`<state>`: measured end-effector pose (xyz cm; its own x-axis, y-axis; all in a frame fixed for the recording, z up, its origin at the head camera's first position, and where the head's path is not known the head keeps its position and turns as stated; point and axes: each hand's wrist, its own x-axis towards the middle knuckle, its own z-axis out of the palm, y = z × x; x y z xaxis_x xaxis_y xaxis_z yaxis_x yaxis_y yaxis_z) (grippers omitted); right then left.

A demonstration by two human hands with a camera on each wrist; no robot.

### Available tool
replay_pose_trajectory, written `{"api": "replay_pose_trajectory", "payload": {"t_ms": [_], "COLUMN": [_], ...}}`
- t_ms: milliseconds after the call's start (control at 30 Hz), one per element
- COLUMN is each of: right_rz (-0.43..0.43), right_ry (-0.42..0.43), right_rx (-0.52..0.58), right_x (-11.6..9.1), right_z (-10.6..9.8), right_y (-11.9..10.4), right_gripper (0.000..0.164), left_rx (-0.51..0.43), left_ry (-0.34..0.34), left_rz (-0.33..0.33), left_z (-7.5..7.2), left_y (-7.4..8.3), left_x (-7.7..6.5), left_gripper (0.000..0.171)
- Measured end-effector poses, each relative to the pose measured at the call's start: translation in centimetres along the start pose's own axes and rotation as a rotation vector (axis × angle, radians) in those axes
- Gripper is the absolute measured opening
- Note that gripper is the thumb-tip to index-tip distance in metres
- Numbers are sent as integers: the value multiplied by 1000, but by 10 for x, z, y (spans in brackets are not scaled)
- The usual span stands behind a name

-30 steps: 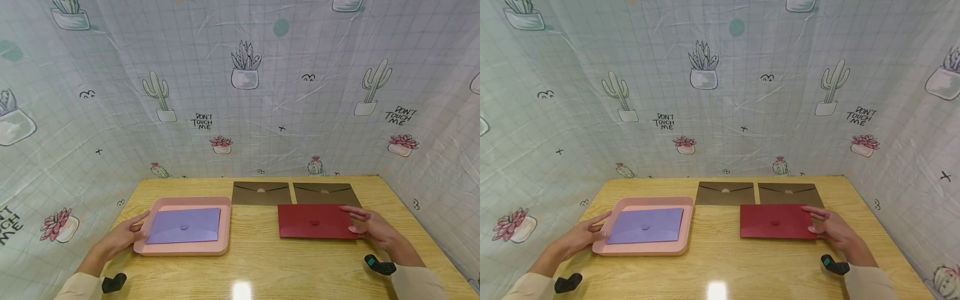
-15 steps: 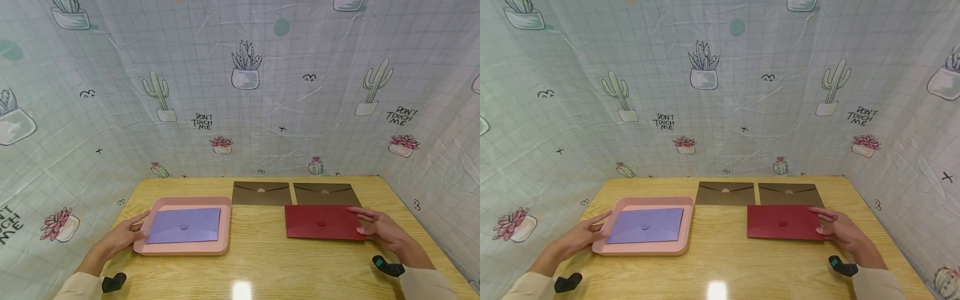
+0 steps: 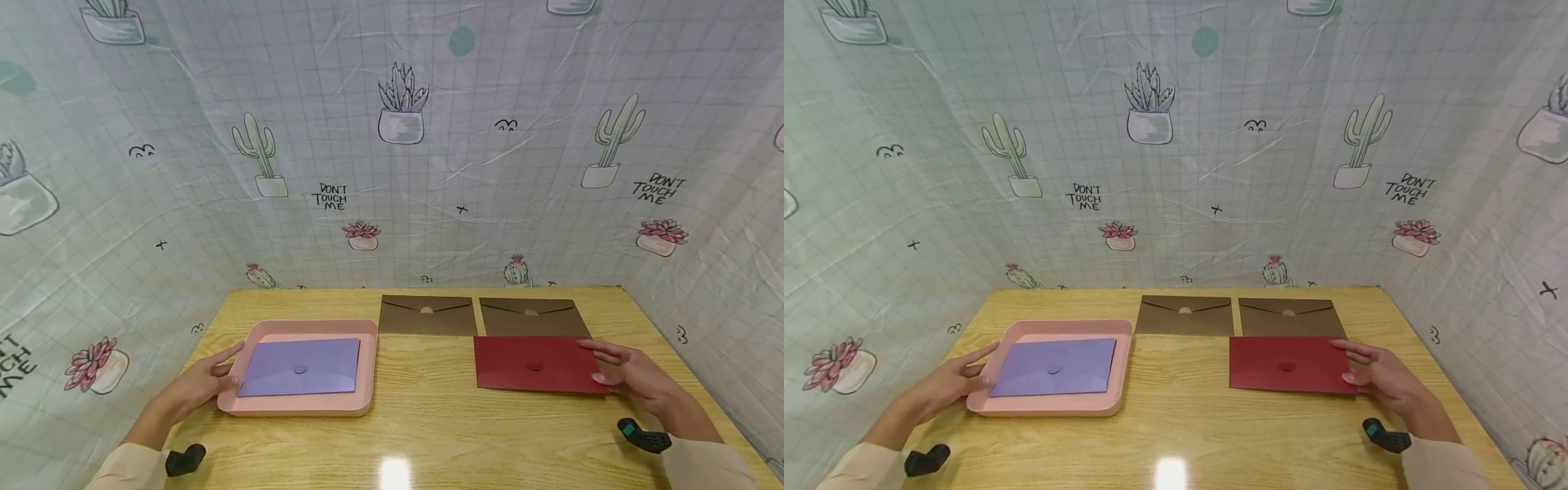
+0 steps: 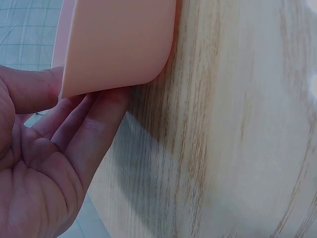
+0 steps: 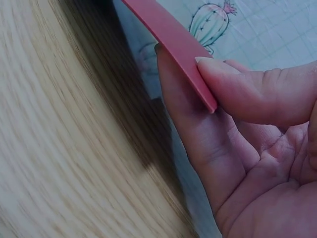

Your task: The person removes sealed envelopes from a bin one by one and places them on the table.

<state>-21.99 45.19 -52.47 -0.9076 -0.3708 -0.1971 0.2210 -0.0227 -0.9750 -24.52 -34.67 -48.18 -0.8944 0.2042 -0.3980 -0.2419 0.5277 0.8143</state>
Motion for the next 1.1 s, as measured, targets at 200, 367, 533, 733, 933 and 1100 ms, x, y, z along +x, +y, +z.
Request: {"api": "replay_pose_trajectory", "payload": {"t_ms": [200,367,533,733,933,1100], "right_rz": [11,23,39,82,114,157], "right_ry": [5,21,50,94,144,229], "right_rx": [-14,-31,-70,-80,-187,-317], "right_x": [-2,-4,-7,-11,-13,-13], "right_z": [-5,-7,-10,-12,-12,-12], "right_y": [0,-2,-2,-2,-5,-9], "right_gripper": [58,58,58,57,56,55], "left_rx": [-5,-15,-7,-11,-2,2], "left_ry": [2,4,-11,-15,-12,0], "left_rz": [-2,-11,8,16,19,5], "left_z": [-1,-1,-2,-2,-3,-2], "left_y": [-1,-2,-1,-1,-2,-1], "left_x": [0,0,1,2,2,2], "left_gripper": [84,84,84,83,84,85]}}
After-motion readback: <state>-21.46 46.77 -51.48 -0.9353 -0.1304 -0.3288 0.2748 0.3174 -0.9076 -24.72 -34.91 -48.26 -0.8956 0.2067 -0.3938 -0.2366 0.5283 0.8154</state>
